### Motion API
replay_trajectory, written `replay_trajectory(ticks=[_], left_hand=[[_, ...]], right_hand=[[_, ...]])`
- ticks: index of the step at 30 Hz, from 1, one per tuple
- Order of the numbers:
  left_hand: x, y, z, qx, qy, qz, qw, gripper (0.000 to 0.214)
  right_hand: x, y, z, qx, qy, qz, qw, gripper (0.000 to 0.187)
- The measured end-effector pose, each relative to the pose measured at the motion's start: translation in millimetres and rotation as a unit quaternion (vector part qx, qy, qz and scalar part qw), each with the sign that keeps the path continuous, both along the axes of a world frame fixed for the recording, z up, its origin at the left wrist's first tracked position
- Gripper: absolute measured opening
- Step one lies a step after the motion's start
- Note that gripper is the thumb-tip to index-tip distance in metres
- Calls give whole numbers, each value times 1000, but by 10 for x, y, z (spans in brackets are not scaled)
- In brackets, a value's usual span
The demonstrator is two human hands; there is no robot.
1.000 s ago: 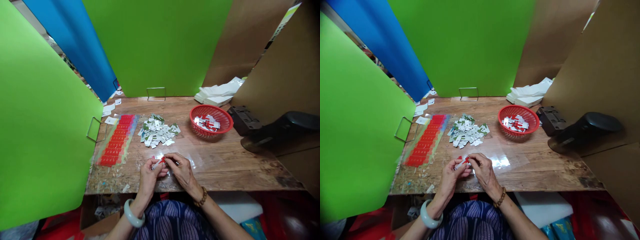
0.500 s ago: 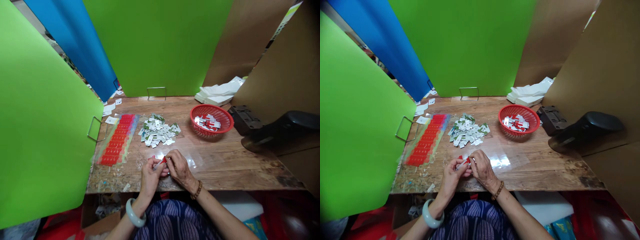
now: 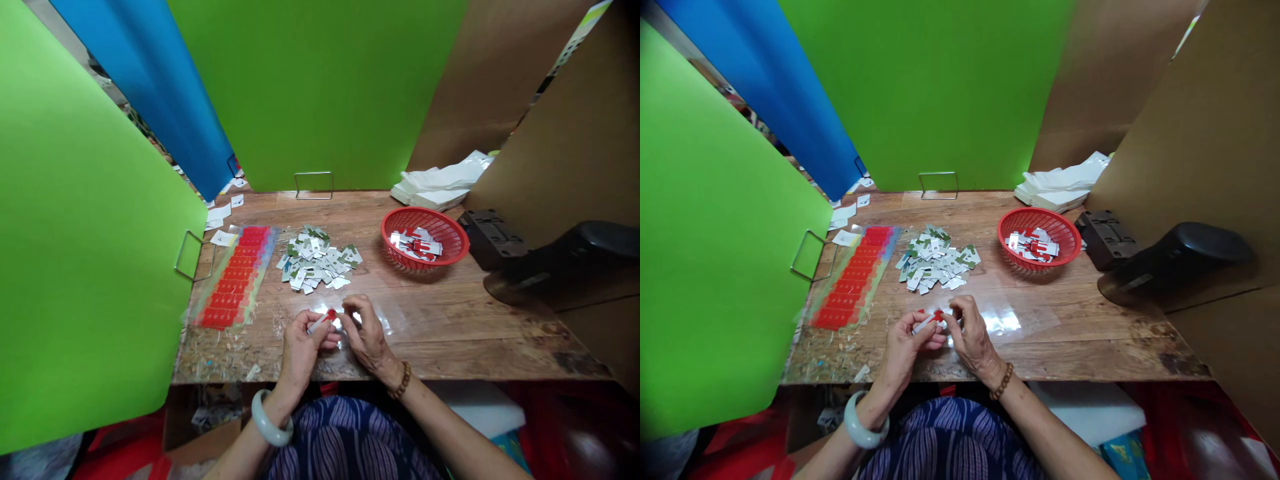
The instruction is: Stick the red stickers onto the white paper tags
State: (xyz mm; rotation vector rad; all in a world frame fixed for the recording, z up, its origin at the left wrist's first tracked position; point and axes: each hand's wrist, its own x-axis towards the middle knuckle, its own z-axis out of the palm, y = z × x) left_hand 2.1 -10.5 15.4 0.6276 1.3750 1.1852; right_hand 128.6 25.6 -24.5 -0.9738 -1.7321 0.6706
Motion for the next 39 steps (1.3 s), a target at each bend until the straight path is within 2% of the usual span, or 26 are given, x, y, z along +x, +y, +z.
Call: replay_trajectory(ticks=[2, 5, 7, 10, 15, 20, 28, 34, 35, 39], left_hand=[[-14, 2, -7, 5, 0, 2, 1000, 28], [-27, -3, -27, 18, 8, 1, 1000, 26], [-25, -10, -32, 24, 18, -4, 1000, 24], [-12, -20, -27, 28, 35, -9, 999, 22], [1, -29, -19, 35, 32, -4, 999, 21], [10, -44, -26, 31, 55, 9, 998, 20], [-1, -136, -187, 71, 129, 23, 989, 18], [-43, -173, -91, 67, 96, 28, 993, 21], [-57, -176, -68, 68, 88, 29, 993, 22], [-105, -200, -1, 68, 77, 37, 994, 25]], right_hand=[[-14, -5, 14, -50, 47, -26, 997, 26], [-17, -9, 60, -81, 48, 29, 995, 18], [-20, -15, 76, -84, 55, 47, 994, 15], [-45, -38, 44, -83, 76, 23, 993, 14], [-125, -85, -51, -36, 39, -6, 999, 16], [-182, -90, -28, -43, 13, -15, 999, 13], [-198, -191, 33, -77, 19, 18, 997, 12], [-229, -266, 20, -94, 63, 14, 993, 7], [-236, -277, 16, -102, 81, 8, 991, 10], [-259, -302, 38, -113, 134, -6, 984, 45]])
